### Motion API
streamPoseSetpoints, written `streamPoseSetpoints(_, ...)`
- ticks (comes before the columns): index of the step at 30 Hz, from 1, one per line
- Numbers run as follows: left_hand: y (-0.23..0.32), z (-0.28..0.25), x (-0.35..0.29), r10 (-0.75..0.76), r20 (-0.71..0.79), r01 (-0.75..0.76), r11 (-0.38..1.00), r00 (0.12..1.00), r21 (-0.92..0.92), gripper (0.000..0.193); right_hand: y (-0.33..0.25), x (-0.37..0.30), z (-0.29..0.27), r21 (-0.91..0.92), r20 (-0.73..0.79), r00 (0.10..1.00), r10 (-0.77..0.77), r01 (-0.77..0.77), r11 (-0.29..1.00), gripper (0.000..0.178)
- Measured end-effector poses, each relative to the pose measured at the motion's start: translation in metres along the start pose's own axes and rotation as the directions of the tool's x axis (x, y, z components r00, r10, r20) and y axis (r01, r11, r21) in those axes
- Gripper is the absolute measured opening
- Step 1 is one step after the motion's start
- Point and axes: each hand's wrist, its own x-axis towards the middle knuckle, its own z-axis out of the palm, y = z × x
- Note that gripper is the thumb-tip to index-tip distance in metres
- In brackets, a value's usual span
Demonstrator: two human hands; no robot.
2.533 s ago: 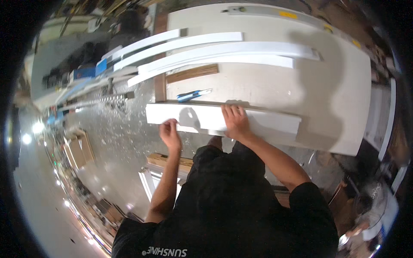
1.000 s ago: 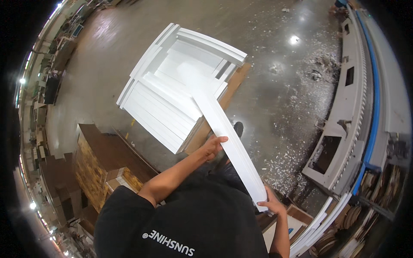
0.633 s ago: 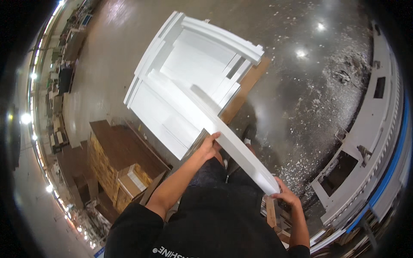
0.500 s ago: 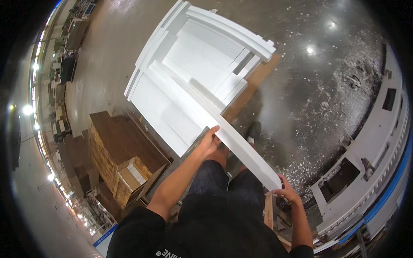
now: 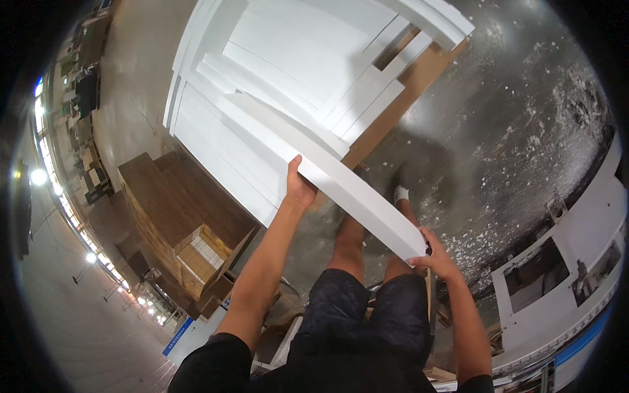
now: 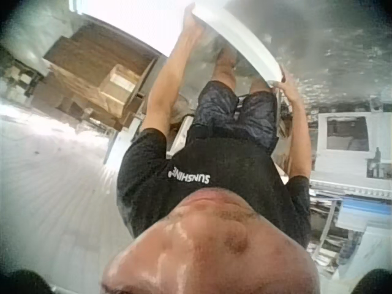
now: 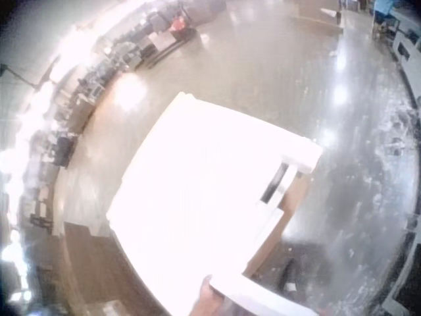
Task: The recorder measures and aligns white wooden trim pieces using a measuring tape and a small block of wood in a manufacturing environment.
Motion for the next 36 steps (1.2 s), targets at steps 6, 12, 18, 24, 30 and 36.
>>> streamPoseSetpoints(6, 0.017, -0.014, -0.011, 0.207, -0.22, -0.162, 0.965, 0.953, 0.208, 0.071, 0.019, 0.038, 0.022, -0.09, -0.001, 1.0, -0.016, 0.015, 0.996, 0.103)
streamPoseSetpoints(12, 0.109, 0.001, -0.007, 0.707, 0.537, -0.6, -0.198, 0.46, 0.775, 0.055, 0.023, 0.084, 0.043, -0.02, 0.072, 0.997, -0.02, 0.021, 1.0, 0.106)
streamPoseSetpoints(18, 0.18, 0.013, 0.067, -0.237, 0.464, -0.45, -0.786, 0.853, 0.425, 0.062, 0.017, 0.147, 0.08, -0.064, 0.033, 0.999, -0.005, 0.007, 0.998, 0.11)
streamPoseSetpoints(24, 0.226, 0.015, 0.099, -0.274, 0.268, -0.352, -0.884, 0.924, 0.308, 0.067, -0.004, 0.183, 0.133, 0.199, 0.084, 0.996, 0.011, -0.027, 0.98, 0.108)
streamPoseSetpoints(30, 0.258, 0.005, 0.117, -0.19, 0.234, -0.257, -0.918, 0.954, 0.302, 0.066, 0.004, 0.212, 0.186, 0.365, -0.182, 0.983, -0.026, 0.092, 0.927, 0.104)
streamPoseSetpoints(36, 0.275, 0.007, 0.13, -0.165, 0.213, -0.23, -0.915, 0.963, 0.332, 0.063, 0.0, 0.224, 0.201, 0.809, -0.261, 0.964, 0.045, 0.193, 0.555, 0.096)
